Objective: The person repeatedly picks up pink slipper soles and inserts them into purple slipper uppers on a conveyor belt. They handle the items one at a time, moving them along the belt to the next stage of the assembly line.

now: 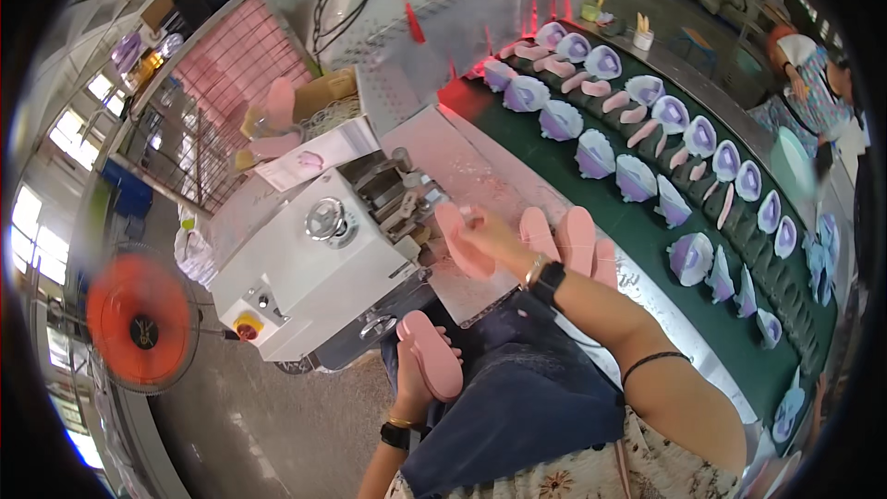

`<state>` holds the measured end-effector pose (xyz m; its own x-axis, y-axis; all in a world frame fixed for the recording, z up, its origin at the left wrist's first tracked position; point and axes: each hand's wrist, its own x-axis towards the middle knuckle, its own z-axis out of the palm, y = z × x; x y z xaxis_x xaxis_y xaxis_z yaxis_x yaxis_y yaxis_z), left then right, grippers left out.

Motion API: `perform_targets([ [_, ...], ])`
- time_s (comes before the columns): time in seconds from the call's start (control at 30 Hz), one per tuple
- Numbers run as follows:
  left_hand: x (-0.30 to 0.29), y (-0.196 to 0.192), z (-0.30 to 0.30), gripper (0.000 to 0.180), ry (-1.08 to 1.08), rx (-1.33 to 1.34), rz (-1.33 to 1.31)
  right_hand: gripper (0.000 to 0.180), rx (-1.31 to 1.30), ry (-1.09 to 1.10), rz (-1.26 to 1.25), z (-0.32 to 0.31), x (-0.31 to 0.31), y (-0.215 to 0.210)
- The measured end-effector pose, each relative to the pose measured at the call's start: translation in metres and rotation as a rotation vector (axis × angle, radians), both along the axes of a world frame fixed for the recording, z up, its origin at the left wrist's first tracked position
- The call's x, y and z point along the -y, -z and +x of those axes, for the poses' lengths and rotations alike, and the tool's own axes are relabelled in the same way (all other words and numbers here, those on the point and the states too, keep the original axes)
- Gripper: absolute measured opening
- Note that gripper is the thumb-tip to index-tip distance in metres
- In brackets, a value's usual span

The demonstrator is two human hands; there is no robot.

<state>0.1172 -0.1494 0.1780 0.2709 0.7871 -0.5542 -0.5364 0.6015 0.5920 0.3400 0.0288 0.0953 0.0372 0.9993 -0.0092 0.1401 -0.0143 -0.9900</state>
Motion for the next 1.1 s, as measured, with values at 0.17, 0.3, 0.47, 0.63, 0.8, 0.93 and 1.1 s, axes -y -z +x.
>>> perform_targets([
  [0.17, 0.016, 0.019, -0.003, 0.054, 0.017, 0.015, -0.103, 0.051, 0.312, 0.095, 0.027, -0.006, -0.07, -0.003],
  [0.3, 0.021, 0.016, -0.009, 0.057, -0.02, -0.089, -0.019, 0.049, 0.424, 0.009, 0.06, 0.007, -0.054, -0.027],
  [0.47, 0.023, 0.019, -0.014, 0.055, -0.051, -0.07, 0.023, 0.033, 0.9, 0.184, 0.698, 0.039, -0.054, -0.04],
  [0.63, 0.032, 0.04, -0.026, 0.052, -0.137, -0.155, -0.019, 0.034, 0.412, 0.165, 0.083, -0.02, -0.087, -0.004],
  [0.8, 0.034, 0.069, -0.06, 0.049, 0.09, -0.048, 0.023, 0.03, 0.089, 0.365, 0.042, -0.014, -0.096, -0.026],
  [0.93, 0.012, 0.018, 0.004, 0.049, 0.095, -0.209, -0.033, 0.027, -0.09, 0.485, 0.164, 0.103, -0.071, -0.016],
  [1.1, 0.003, 0.029, 0.031, 0.053, 0.226, -0.297, 0.09, 0.028, -0.016, 0.771, 0.016, 0.342, 0.048, -0.002],
])
